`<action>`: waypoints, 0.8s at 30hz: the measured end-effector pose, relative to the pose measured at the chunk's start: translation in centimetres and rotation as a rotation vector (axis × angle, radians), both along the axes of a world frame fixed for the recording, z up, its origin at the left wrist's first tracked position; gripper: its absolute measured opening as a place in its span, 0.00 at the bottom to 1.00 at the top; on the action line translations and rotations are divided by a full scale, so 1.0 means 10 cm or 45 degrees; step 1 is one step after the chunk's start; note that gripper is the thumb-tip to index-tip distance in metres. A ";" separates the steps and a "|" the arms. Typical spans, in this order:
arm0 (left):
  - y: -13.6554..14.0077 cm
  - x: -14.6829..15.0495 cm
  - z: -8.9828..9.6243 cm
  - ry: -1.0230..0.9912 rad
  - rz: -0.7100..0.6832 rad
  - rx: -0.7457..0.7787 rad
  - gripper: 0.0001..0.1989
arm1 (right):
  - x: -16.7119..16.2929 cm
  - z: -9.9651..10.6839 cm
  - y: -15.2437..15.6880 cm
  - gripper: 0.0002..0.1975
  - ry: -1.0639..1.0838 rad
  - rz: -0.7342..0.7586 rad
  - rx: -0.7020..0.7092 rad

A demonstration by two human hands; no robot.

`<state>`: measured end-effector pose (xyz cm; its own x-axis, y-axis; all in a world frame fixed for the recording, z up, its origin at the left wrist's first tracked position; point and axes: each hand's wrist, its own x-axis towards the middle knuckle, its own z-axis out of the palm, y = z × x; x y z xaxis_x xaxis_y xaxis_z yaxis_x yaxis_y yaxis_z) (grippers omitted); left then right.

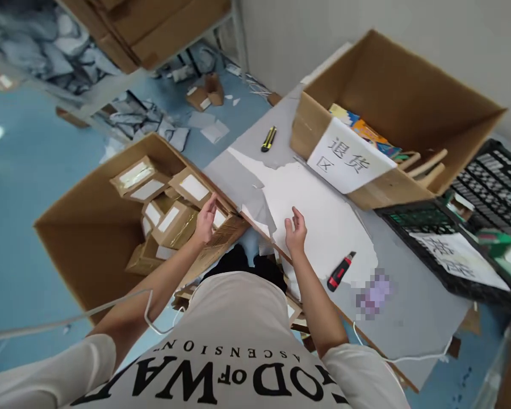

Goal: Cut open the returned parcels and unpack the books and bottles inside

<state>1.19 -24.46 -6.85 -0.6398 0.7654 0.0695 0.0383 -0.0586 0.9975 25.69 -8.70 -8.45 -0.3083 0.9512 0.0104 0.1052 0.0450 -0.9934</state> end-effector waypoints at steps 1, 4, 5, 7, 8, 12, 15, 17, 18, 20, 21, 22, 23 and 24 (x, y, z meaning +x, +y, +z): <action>-0.13 -0.06 -0.03 0.005 0.058 -0.003 0.41 | -0.14 0.01 -0.04 0.25 -0.009 0.068 0.014; -0.56 -0.23 -0.09 0.017 0.224 -0.012 0.41 | -0.54 0.00 -0.21 0.26 -0.030 0.258 0.055; -0.71 -0.29 -0.11 0.023 0.275 -0.017 0.41 | -0.66 -0.01 -0.29 0.26 -0.035 0.311 0.071; -1.03 -0.41 -0.14 0.037 0.373 -0.031 0.41 | -0.90 -0.03 -0.46 0.26 -0.047 0.399 0.103; -1.19 -0.48 -0.16 0.046 0.419 -0.040 0.41 | -1.01 -0.03 -0.55 0.26 -0.058 0.437 0.116; -1.82 -0.72 -0.25 0.074 0.591 -0.058 0.40 | -1.42 -0.05 -0.89 0.27 -0.129 0.588 0.154; -2.18 -0.85 -0.35 0.062 0.716 -0.048 0.40 | -1.70 -0.05 -1.08 0.28 -0.155 0.677 0.175; -2.36 -0.90 -0.42 0.035 0.792 -0.034 0.41 | -1.86 -0.06 -1.17 0.28 -0.187 0.729 0.176; -2.43 -0.91 -0.45 0.021 0.826 -0.035 0.41 | -1.93 -0.07 -1.20 0.29 -0.215 0.758 0.179; -2.55 -0.93 -0.50 -0.005 0.892 -0.056 0.41 | -2.07 -0.09 -1.22 0.29 -0.282 0.820 0.195; -2.61 -0.93 -0.52 -0.018 0.921 -0.077 0.41 | -2.14 -0.11 -1.22 0.30 -0.313 0.849 0.202; -2.66 -0.94 -0.54 -0.031 0.946 -0.100 0.40 | -2.22 -0.15 -1.21 0.30 -0.344 0.881 0.203; -2.71 -0.94 -0.57 -0.045 0.968 -0.121 0.40 | -2.30 -0.19 -1.19 0.30 -0.372 0.913 0.199; -2.75 -0.95 -0.61 -0.065 0.993 -0.141 0.40 | -2.40 -0.25 -1.18 0.30 -0.395 0.943 0.188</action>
<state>-8.29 -51.96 -12.98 -0.9952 0.0950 -0.0252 -0.0189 0.0664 0.9976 1.73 -20.47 -10.97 -0.8659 0.4953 -0.0694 0.2662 0.3391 -0.9023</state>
